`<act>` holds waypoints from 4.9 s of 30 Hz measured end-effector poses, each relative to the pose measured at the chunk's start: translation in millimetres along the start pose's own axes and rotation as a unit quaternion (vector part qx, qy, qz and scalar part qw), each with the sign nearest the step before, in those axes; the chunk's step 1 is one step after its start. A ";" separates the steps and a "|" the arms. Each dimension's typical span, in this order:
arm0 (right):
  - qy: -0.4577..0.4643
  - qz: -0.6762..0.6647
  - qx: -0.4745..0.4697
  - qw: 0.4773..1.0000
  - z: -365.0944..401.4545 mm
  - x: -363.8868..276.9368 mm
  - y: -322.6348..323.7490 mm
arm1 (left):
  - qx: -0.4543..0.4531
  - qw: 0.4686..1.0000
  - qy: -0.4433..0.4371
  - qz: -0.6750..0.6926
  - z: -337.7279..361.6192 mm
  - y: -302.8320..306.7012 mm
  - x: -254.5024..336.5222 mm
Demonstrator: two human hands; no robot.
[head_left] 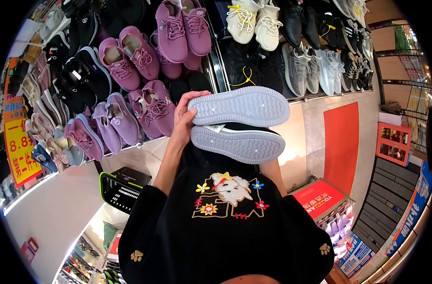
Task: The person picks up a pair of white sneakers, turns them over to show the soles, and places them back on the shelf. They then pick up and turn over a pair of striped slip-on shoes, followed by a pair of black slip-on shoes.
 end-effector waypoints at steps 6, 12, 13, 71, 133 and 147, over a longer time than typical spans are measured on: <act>0.012 0.154 -0.009 0.988 3.2 -15.5 0.5 | -0.003 1.000 -0.023 -0.018 3.5 2.7 10.4; -0.050 0.147 -0.033 0.987 2.4 16.7 3.4 | -0.006 0.998 -0.049 -0.044 8.7 7.0 18.0; -0.026 0.128 -0.025 0.991 1.5 15.6 2.6 | -0.010 0.998 -0.049 -0.046 9.1 7.1 18.1; 0.037 0.152 -0.246 0.956 -62.8 -35.7 -132.0 | -0.157 0.964 0.210 -0.043 59.4 17.6 -123.0; 0.013 0.248 -0.208 0.946 -77.6 -5.9 -77.9 | 0.208 0.953 0.127 0.182 70.6 54.7 -32.0; -0.094 -0.163 -0.292 0.938 -47.6 -6.7 -107.0 | 0.213 0.951 0.121 0.187 74.0 58.0 -26.8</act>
Point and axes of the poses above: each hand's wrist, its own z-axis away from the middle knuckle, its own y-axis out of the back of the hand, x = y × z, the point moved 10 cm from there along -z, towards the middle knuckle, and after that the axes turned 14 degrees about -z, right-handed, at the moved point
